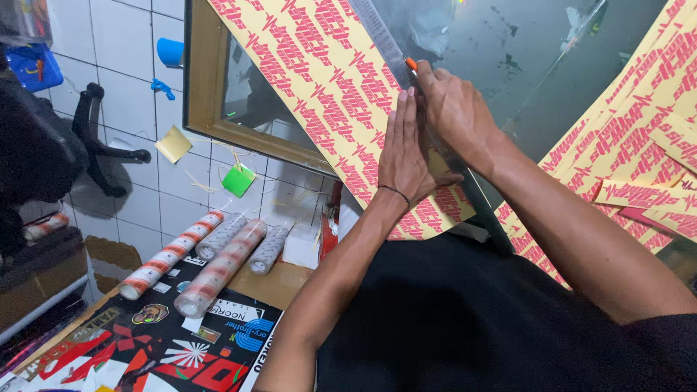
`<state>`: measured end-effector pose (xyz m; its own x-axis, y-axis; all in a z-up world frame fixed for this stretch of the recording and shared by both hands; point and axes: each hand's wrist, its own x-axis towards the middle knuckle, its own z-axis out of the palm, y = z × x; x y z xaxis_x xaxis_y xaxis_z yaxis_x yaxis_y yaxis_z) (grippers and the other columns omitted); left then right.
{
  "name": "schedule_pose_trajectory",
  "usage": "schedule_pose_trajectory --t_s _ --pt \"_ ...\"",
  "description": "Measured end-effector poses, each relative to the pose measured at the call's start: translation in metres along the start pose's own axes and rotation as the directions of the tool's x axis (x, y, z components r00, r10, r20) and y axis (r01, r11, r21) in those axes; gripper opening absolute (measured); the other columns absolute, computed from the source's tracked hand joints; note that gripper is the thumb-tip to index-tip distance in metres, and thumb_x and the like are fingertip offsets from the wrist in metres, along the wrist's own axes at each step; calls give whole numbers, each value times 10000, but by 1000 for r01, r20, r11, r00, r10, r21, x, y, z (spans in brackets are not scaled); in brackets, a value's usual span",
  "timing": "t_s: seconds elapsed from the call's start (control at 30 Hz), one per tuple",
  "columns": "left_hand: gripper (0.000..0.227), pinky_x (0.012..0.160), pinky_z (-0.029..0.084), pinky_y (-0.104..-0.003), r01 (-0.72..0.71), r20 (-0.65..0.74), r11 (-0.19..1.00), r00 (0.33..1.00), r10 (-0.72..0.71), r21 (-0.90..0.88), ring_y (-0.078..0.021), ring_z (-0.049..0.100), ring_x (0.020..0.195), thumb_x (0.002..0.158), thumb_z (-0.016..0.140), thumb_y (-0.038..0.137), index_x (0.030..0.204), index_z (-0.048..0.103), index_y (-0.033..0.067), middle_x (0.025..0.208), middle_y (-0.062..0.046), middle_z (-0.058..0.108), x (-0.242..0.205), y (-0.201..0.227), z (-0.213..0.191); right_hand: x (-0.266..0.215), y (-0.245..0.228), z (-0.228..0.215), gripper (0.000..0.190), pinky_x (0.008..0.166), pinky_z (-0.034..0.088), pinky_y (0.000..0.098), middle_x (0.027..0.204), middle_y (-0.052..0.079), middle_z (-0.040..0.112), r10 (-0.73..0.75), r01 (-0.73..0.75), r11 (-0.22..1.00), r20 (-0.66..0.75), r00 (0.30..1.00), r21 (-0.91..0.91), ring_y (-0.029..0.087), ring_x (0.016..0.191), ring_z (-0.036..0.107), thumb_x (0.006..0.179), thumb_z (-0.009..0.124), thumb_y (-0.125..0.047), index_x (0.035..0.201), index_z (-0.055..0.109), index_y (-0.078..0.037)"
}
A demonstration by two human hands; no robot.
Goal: The person uses a metal ruler and an orange utility knife to cut a large sheet of yellow stickers with red text into long strips on a glass table. They repeatedly align the ruler and slice through the material, separating the strips and stacking them on the table.
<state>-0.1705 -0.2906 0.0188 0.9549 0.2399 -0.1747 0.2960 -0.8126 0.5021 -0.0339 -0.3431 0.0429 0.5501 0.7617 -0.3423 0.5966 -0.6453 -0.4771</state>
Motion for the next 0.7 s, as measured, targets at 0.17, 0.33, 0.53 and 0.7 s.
schedule_pose_trajectory --t_s 0.17,0.33,0.53,0.7 --pt "1512 1322 65 -400 20 -7 997 1000 -21 -74 -291 49 1574 550 710 868 1551 13 -26 1658 -152 54 1 0 -1 -1 -2 -2 363 476 455 586 860 249 554 -11 11 1000 -9 1000 27 483 621 567 1094 402 -196 1392 387 10" --pt "1573 1317 57 -403 35 42 999 998 -37 39 -298 34 1570 528 773 892 1552 7 -22 1657 -159 38 5 6 -7 -6 -5 -3 356 472 455 578 873 252 565 -4 4 999 -10 1000 43 494 613 583 1092 422 -193 1394 348 -19" --pt "1410 1264 13 -391 -10 182 916 981 -69 400 -285 41 1540 691 346 1037 1551 118 -57 1638 -186 58 8 20 -35 -43 -13 -12 405 478 433 607 835 255 570 1 -1 999 -4 1000 41 561 606 565 1050 428 -176 1432 363 -58" --pt "1453 1269 -32 -385 45 278 911 945 -172 411 -300 -50 1537 592 688 887 1581 75 17 1658 -154 -6 11 32 -47 -126 12 12 580 607 508 673 919 245 560 35 -35 999 -9 999 -26 572 698 607 940 504 -208 1486 360 -79"
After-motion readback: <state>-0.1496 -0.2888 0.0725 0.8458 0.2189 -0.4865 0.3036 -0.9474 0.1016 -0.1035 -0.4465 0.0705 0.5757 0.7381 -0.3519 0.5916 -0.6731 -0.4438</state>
